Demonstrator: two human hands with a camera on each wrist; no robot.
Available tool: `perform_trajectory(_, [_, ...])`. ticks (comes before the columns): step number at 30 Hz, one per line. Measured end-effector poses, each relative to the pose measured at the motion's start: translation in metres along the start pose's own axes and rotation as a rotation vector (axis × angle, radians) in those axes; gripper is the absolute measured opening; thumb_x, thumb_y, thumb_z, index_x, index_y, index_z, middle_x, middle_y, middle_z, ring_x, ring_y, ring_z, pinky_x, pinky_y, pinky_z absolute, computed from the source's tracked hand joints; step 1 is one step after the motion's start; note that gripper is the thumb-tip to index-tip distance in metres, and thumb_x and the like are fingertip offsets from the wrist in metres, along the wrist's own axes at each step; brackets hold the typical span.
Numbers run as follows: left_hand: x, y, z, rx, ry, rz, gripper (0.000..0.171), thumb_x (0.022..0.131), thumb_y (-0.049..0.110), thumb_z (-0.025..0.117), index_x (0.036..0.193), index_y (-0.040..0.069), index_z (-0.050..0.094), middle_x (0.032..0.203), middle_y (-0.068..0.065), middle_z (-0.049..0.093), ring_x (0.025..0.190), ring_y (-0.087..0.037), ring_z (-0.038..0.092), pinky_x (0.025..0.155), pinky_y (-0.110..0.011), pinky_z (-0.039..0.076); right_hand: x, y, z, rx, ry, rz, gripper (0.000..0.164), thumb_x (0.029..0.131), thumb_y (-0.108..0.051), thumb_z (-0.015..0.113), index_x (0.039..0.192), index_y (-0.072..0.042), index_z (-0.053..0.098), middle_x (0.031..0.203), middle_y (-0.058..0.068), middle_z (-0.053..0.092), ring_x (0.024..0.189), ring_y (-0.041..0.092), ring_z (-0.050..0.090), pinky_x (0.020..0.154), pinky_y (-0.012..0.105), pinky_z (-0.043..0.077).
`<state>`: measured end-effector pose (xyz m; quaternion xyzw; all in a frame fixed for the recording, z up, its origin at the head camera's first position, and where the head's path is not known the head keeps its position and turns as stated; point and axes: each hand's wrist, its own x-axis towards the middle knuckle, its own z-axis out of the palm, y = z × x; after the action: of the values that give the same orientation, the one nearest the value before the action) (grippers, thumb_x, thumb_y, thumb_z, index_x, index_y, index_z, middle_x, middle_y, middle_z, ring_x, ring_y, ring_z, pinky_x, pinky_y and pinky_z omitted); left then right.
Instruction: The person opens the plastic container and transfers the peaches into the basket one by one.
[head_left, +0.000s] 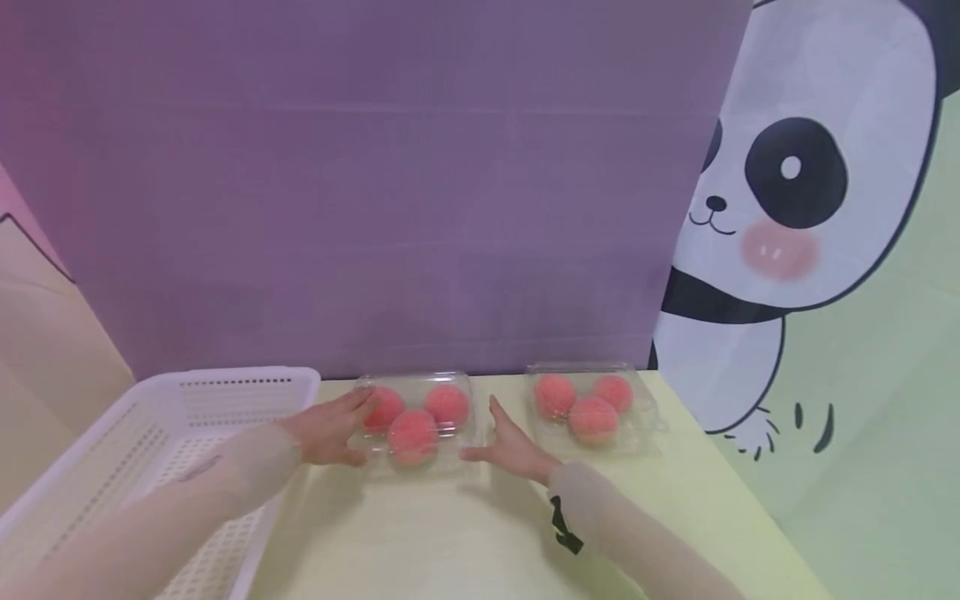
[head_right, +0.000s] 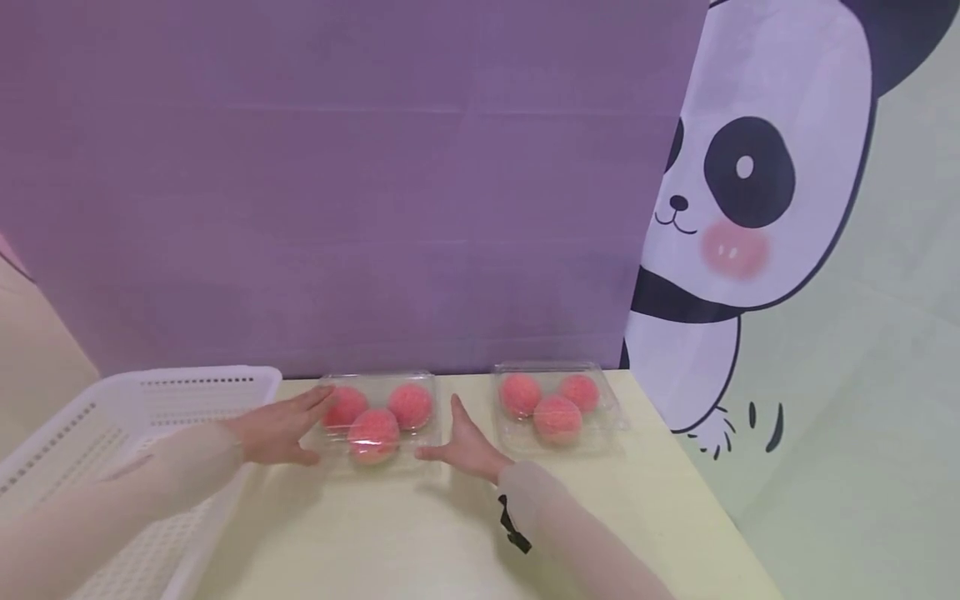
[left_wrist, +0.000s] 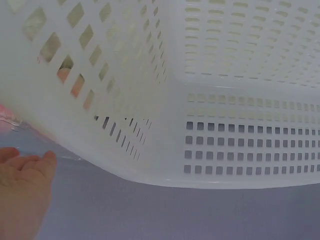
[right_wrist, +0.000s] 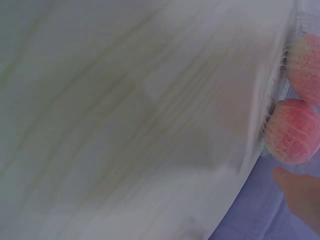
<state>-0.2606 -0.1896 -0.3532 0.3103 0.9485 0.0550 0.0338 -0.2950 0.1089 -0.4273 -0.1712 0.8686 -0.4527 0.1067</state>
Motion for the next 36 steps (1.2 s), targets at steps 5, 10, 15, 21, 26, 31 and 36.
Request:
perform_trajectory(5, [0.004,-0.001,0.004,-0.005,-0.009,-0.013,0.082,0.077,0.028,0.07,0.136,-0.011,0.03,0.144,-0.031,0.024,0.133,-0.043,0.025,0.108,-0.05,0.027,0.007,0.001,0.004,0.076,-0.014,0.022,0.111,0.073,-0.033,0.076,0.147,-0.006,-0.004,0.153,0.019,0.006,0.134,0.042,0.023,0.109,0.051,0.026])
perform_trajectory(10, [0.004,-0.003,0.004,-0.003,-0.013,-0.02,0.08,0.078,0.029,0.07,0.135,-0.012,0.032,0.142,-0.032,0.025,0.13,-0.044,0.028,0.106,-0.051,0.03,0.012,0.004,0.01,0.18,-0.061,0.032,0.115,0.072,-0.031,0.077,0.146,-0.007,-0.008,0.153,0.017,0.001,0.136,0.041,0.019,0.109,0.051,0.025])
perform_trajectory(15, [0.003,-0.003,0.005,0.015,-0.017,-0.007,0.075,0.08,0.028,0.068,0.132,-0.014,0.035,0.14,-0.034,0.028,0.129,-0.045,0.031,0.104,-0.051,0.032,0.016,0.009,0.016,0.226,-0.048,0.008,0.116,0.072,-0.028,0.078,0.146,-0.008,-0.008,0.153,0.016,0.001,0.137,0.04,0.017,0.109,0.049,0.024])
perform_trajectory(21, [0.004,-0.002,0.006,0.057,-0.01,0.014,0.072,0.08,0.028,0.068,0.131,-0.014,0.038,0.138,-0.034,0.031,0.127,-0.045,0.034,0.103,-0.05,0.034,0.016,0.006,0.018,0.246,-0.031,-0.024,0.114,0.072,-0.023,0.078,0.146,-0.005,-0.007,0.153,0.019,0.0,0.139,0.037,0.012,0.112,0.05,0.017])
perform_trajectory(26, [0.005,-0.003,0.007,0.065,-0.033,0.011,0.073,0.079,0.027,0.068,0.131,-0.014,0.037,0.139,-0.034,0.031,0.127,-0.046,0.034,0.103,-0.051,0.034,0.018,0.01,0.024,0.317,-0.042,-0.003,0.114,0.073,-0.023,0.077,0.145,-0.004,-0.01,0.153,0.017,-0.001,0.141,0.033,0.004,0.113,0.052,0.008])
perform_trajectory(31, [0.006,-0.004,0.008,0.115,-0.05,0.031,0.071,0.081,0.027,0.067,0.131,-0.014,0.037,0.138,-0.033,0.032,0.127,-0.046,0.033,0.102,-0.05,0.035,0.016,0.009,0.028,0.406,-0.055,0.007,0.112,0.075,-0.019,0.074,0.145,-0.004,-0.012,0.153,0.017,-0.005,0.141,0.032,0.0,0.113,0.05,0.006])
perform_trajectory(36, [0.006,-0.004,0.009,0.161,-0.078,0.054,0.068,0.084,0.026,0.063,0.132,-0.014,0.036,0.14,-0.033,0.03,0.13,-0.045,0.03,0.104,-0.05,0.033,0.018,0.009,0.03,0.438,-0.047,0.009,0.108,0.077,-0.014,0.072,0.145,-0.003,-0.012,0.153,0.018,-0.006,0.141,0.032,-0.001,0.114,0.048,0.006])
